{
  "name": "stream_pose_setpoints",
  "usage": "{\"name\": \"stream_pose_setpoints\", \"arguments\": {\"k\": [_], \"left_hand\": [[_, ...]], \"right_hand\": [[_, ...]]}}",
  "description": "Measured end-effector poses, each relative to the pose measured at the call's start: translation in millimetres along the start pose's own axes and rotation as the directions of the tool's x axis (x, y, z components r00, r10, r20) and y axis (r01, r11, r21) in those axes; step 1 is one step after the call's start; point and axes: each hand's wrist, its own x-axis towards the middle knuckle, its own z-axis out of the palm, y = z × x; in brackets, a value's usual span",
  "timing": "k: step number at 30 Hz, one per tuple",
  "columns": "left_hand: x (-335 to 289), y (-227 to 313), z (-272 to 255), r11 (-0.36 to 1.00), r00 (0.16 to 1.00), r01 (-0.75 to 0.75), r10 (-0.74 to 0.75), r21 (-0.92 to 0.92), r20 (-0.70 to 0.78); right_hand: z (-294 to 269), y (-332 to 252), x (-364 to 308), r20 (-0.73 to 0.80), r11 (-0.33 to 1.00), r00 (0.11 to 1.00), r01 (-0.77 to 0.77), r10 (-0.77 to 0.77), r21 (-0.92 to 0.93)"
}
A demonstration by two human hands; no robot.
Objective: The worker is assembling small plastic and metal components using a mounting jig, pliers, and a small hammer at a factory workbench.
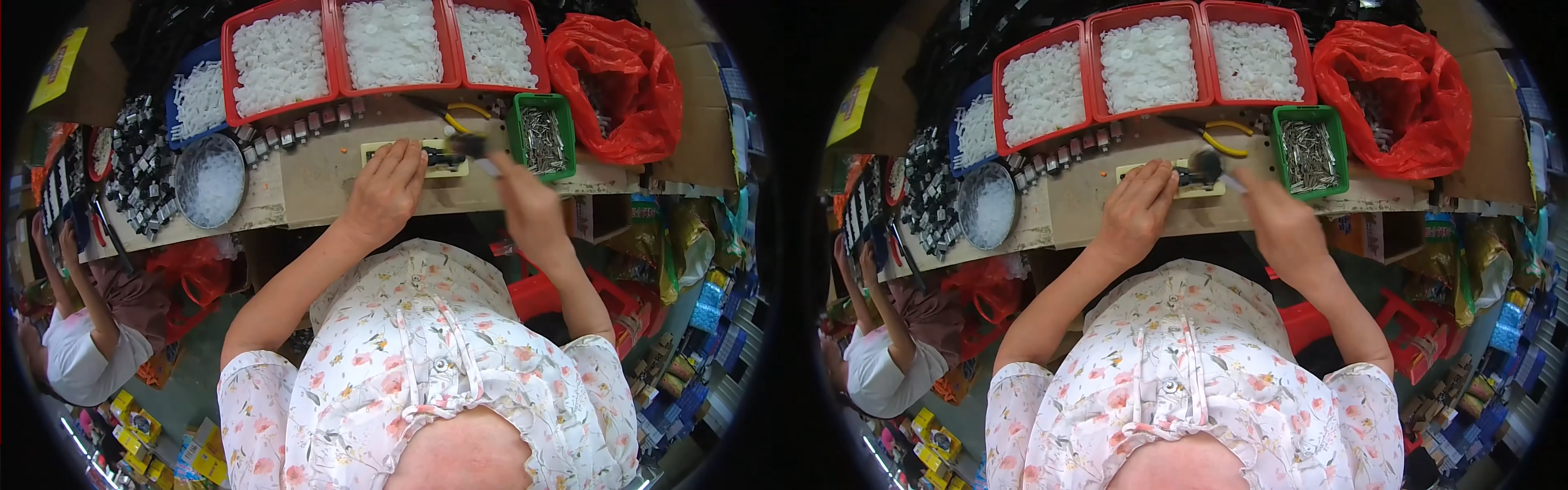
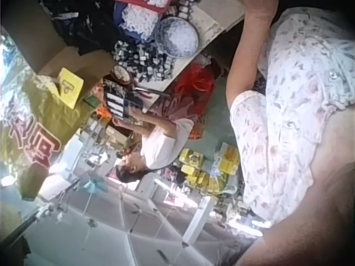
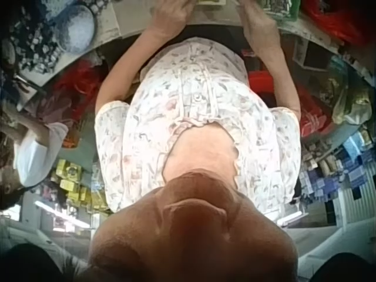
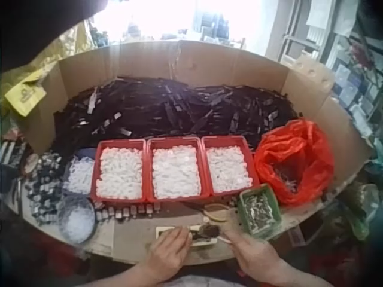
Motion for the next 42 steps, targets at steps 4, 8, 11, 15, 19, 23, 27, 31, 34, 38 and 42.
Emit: {"name": "stream_pose_setpoints", "arguments": {"k": [4,8,11,15,19,23,27,31,34,38,42], "left_hand": [[0,6,0,0.999,0.999,0.05,-0.05,0.005,0.019],[3,25,-4,0.989,0.991,0.129,-0.132,0.069,0.036],[-3,38,-4,0.978,0.977,0.209,-0.208,-0.01,0.048],[-13,43,7,0.991,0.991,0.136,-0.136,0.003,0.0],[-22,39,11,0.991,0.992,0.121,-0.122,-0.055,-0.015],[-22,39,9,0.997,0.996,0.076,-0.076,0.012,-0.051],[-27,38,8,0.993,0.994,0.11,-0.11,-0.047,-0.005],[-28,35,8,0.998,0.998,0.056,-0.056,0.015,-0.038],[-32,37,10,0.994,0.994,0.105,-0.105,-0.006,0.02],[-31,31,-3,0.996,0.996,0.088,-0.088,-0.031,0.004],[-41,27,-16,0.984,0.984,0.174,-0.175,-0.04,-0.027]], "right_hand": [[3,-1,3,0.386,0.977,0.897,-0.2,0.215,-0.081],[-13,-11,30,0.295,0.996,0.951,-0.087,0.09,-0.023],[-25,-30,47,0.05,0.989,0.992,0.11,-0.116,0.098],[15,-22,45,0.195,0.977,0.958,0.196,-0.208,0.078],[23,-28,57,0.392,0.994,0.914,0.082,-0.101,0.065],[19,-32,54,0.275,0.982,0.947,0.129,-0.164,0.139],[19,-37,64,0.653,0.987,0.752,0.019,0.09,-0.158],[20,-29,55,0.332,0.989,0.933,0.112,-0.137,0.093],[22,-33,58,0.641,0.98,0.756,-0.004,0.134,-0.2],[12,-23,51,0.252,0.99,0.963,0.072,-0.101,0.12],[22,-11,38,0.503,0.996,0.86,-0.072,0.087,-0.048]]}}
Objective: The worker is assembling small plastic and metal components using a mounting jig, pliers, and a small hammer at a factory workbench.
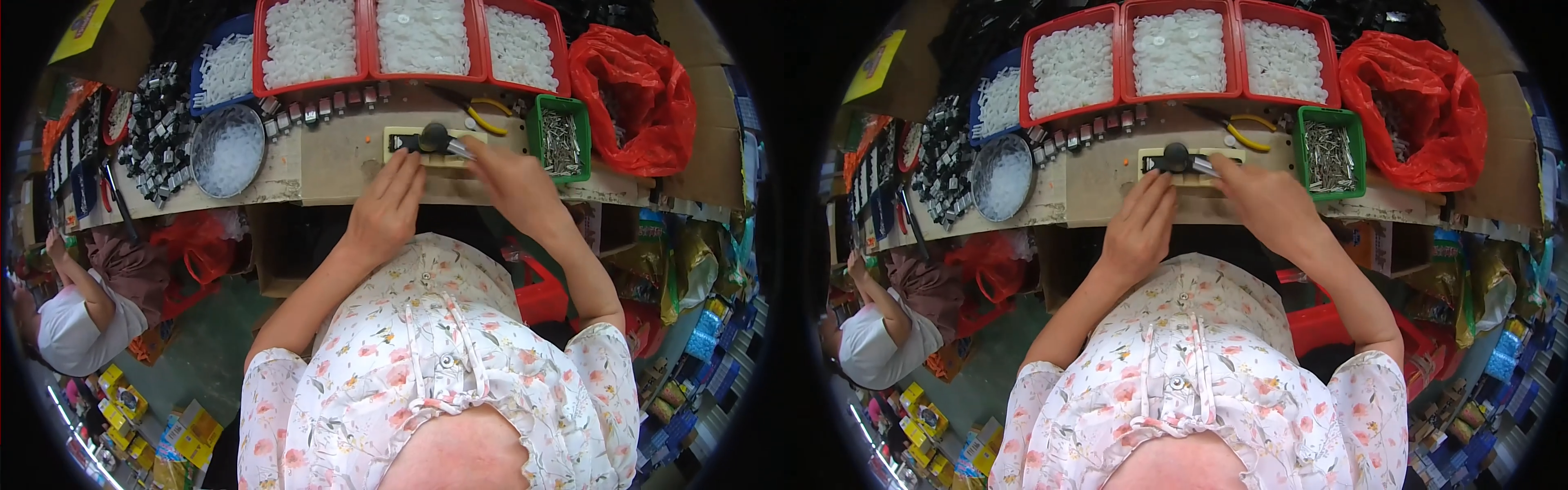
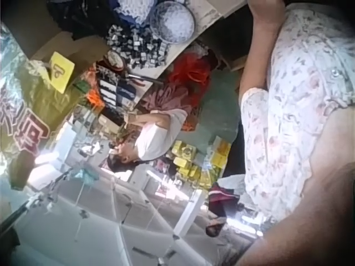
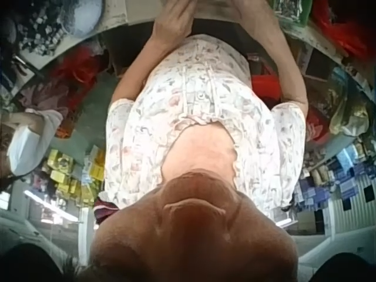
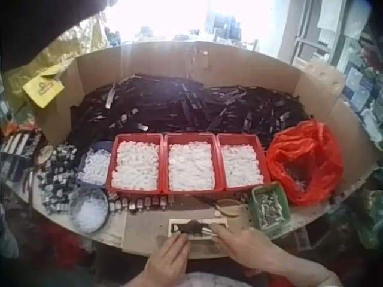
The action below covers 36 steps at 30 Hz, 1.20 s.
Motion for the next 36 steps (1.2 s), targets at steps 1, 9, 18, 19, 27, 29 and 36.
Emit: {"name": "stream_pose_setpoints", "arguments": {"k": [1,9,18,19,27,29,36], "left_hand": [[0,-1,-3,1.0,1.0,0.024,-0.024,0.007,-0.003],[19,-6,2,1.0,0.999,0.006,-0.006,0.004,-0.036],[29,-3,27,0.998,0.997,-0.05,0.051,0.024,-0.059],[29,-5,26,0.997,0.997,-0.064,0.065,0.033,-0.051],[30,1,28,1.0,0.998,-0.017,0.018,0.011,-0.067],[33,0,26,1.0,0.998,-0.001,-0.001,-0.025,-0.059],[56,-9,15,0.996,0.997,0.024,-0.017,-0.089,0.081]], "right_hand": [[5,5,0,-0.013,0.998,1.0,0.017,-0.016,0.059],[4,15,-21,-0.194,0.995,0.98,0.054,-0.037,0.082],[4,39,-51,-0.236,0.989,0.961,-0.138,0.145,0.046],[-1,43,-49,-0.262,0.99,0.955,-0.121,0.135,0.071],[-41,107,46,-0.488,0.955,0.872,-0.122,-0.027,-0.271],[-39,136,71,-0.463,0.929,0.882,-0.098,-0.084,-0.357],[-44,109,65,-0.511,0.936,0.837,0.004,-0.196,-0.352]]}}
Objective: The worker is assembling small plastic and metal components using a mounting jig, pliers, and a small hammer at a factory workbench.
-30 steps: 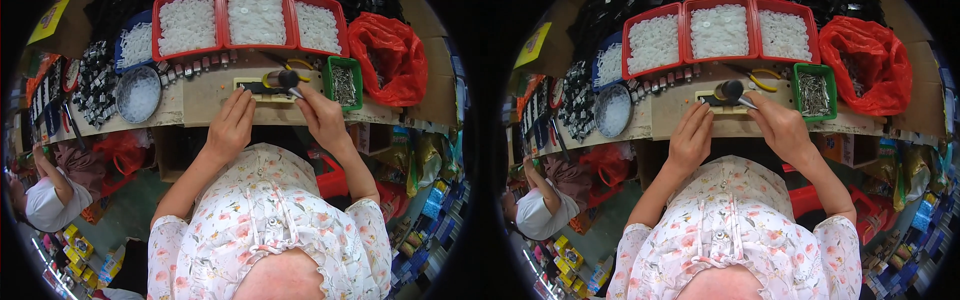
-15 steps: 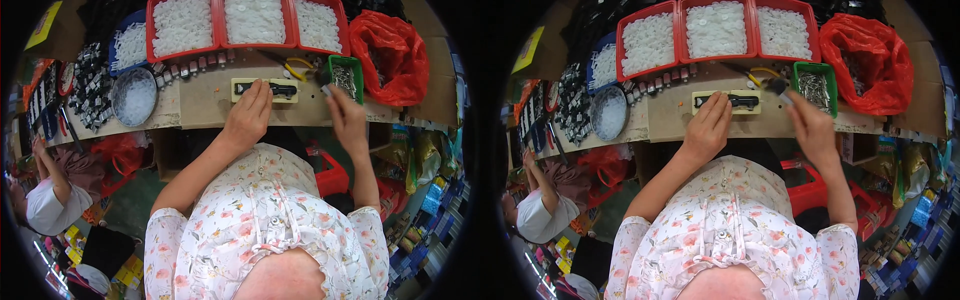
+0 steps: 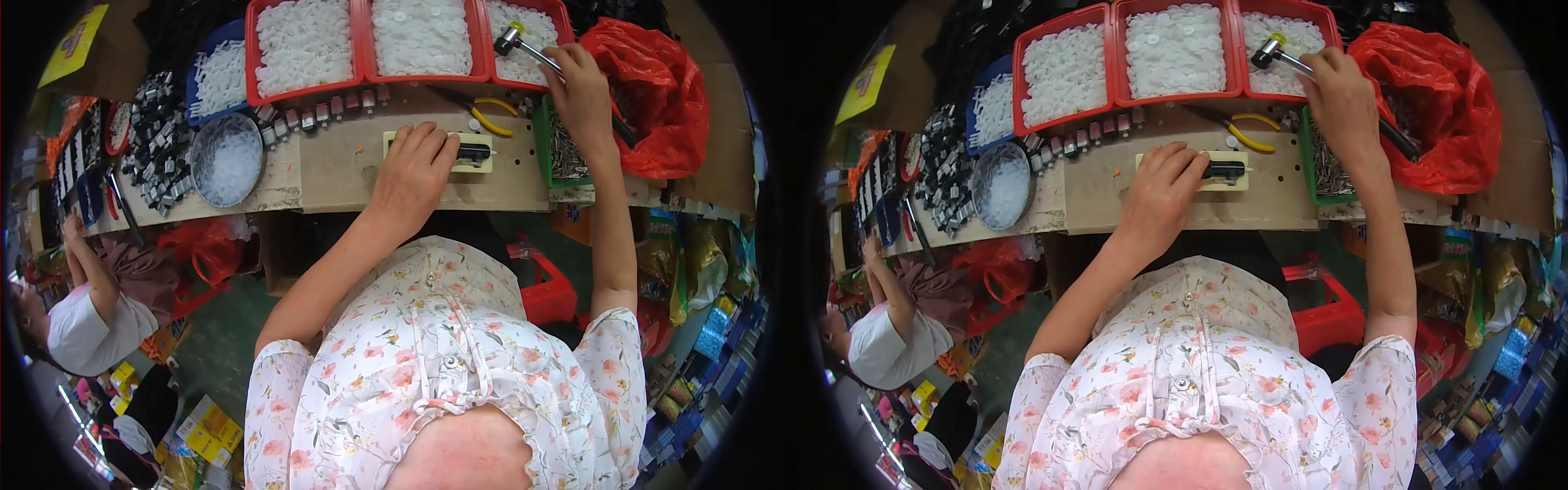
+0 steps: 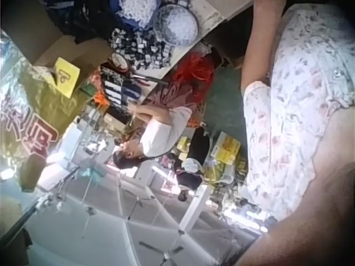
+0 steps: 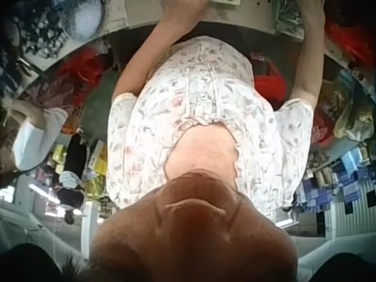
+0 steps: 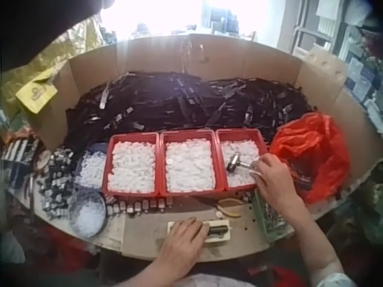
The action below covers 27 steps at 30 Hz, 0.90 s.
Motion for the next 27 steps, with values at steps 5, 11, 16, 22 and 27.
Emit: {"name": "stream_pose_setpoints", "arguments": {"k": [5,11,16,22,27], "left_hand": [[11,-8,-17,0.967,0.993,0.114,-0.101,-0.227,0.069],[29,-23,-49,-0.104,0.754,0.43,-0.505,-0.897,0.42],[30,-24,-47,-0.31,0.735,0.263,-0.549,-0.914,0.398],[32,-9,-35,0.15,0.821,0.272,-0.551,-0.951,0.148],[27,11,-32,0.824,0.932,0.106,-0.278,-0.557,-0.234]], "right_hand": [[-8,-46,-36,0.318,0.984,0.944,0.035,-0.09,0.175],[13,-53,-42,0.298,0.973,0.926,0.216,-0.23,0.08],[12,-65,-30,0.371,0.982,0.916,0.101,-0.154,0.157],[3,-60,-36,0.468,1.0,0.883,0.015,-0.02,0.014],[-21,-66,-43,0.328,0.987,0.944,-0.091,0.042,0.135]]}}
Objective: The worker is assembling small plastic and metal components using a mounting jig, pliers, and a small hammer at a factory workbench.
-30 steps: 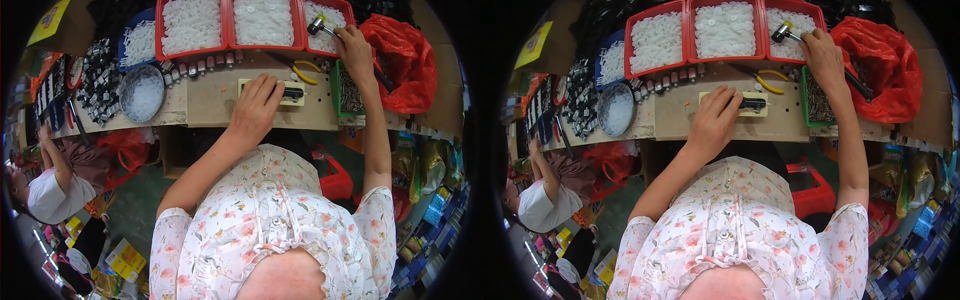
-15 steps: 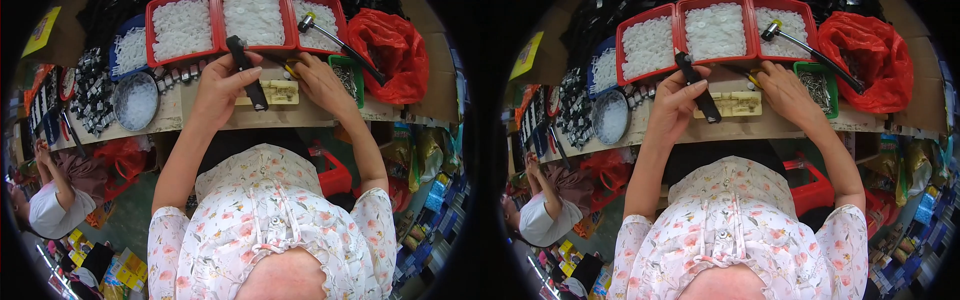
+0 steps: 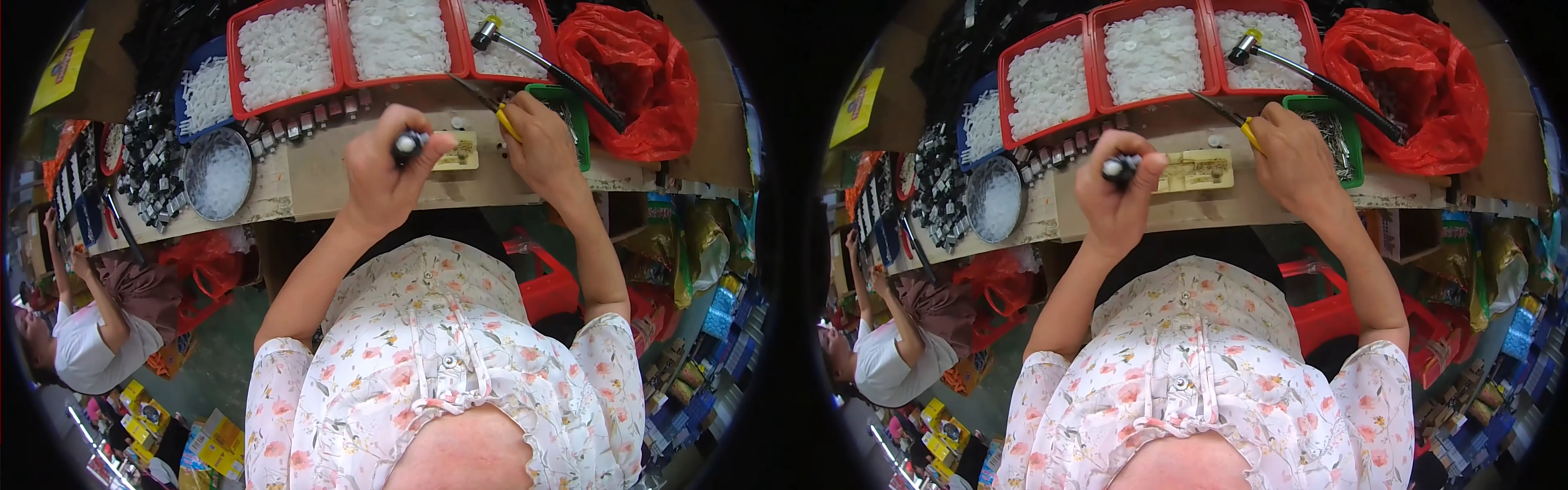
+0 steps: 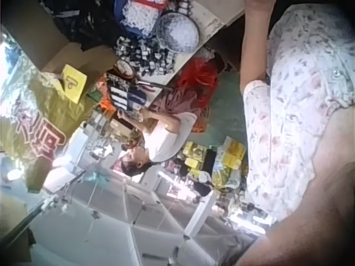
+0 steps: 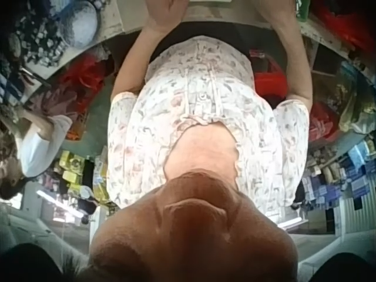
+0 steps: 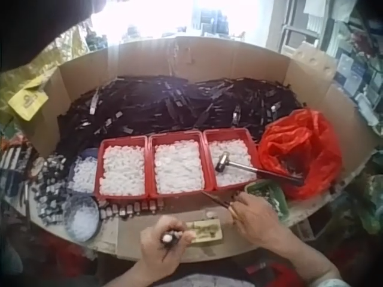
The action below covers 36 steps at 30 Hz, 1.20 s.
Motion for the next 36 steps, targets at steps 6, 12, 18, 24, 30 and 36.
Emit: {"name": "stream_pose_setpoints", "arguments": {"k": [6,12,18,24,30,36], "left_hand": [[-5,-16,8,0.989,0.988,0.142,-0.144,0.046,0.05],[-3,-1,3,0.981,0.967,0.194,-0.194,0.016,0.162],[-6,6,-12,0.978,0.95,0.206,-0.193,-0.028,0.244],[-18,3,-23,0.923,0.906,0.343,-0.277,-0.172,0.319],[-17,1,-35,0.428,0.631,0.762,-0.318,-0.487,0.708],[-29,-8,-42,0.022,0.489,0.871,-0.11,-0.49,0.865]], "right_hand": [[-22,-17,-25,-0.071,0.979,0.997,0.036,-0.022,0.2],[-33,-37,-25,-0.071,0.976,0.98,0.191,-0.184,0.105],[-26,-39,-20,-0.012,0.965,0.973,0.23,-0.231,0.123],[-23,-37,-21,-0.047,0.95,0.958,0.285,-0.281,0.128],[-21,-32,-28,-0.048,0.914,0.937,0.347,-0.345,0.212],[-13,-37,-32,-0.078,0.857,0.909,0.413,-0.41,0.307]]}}
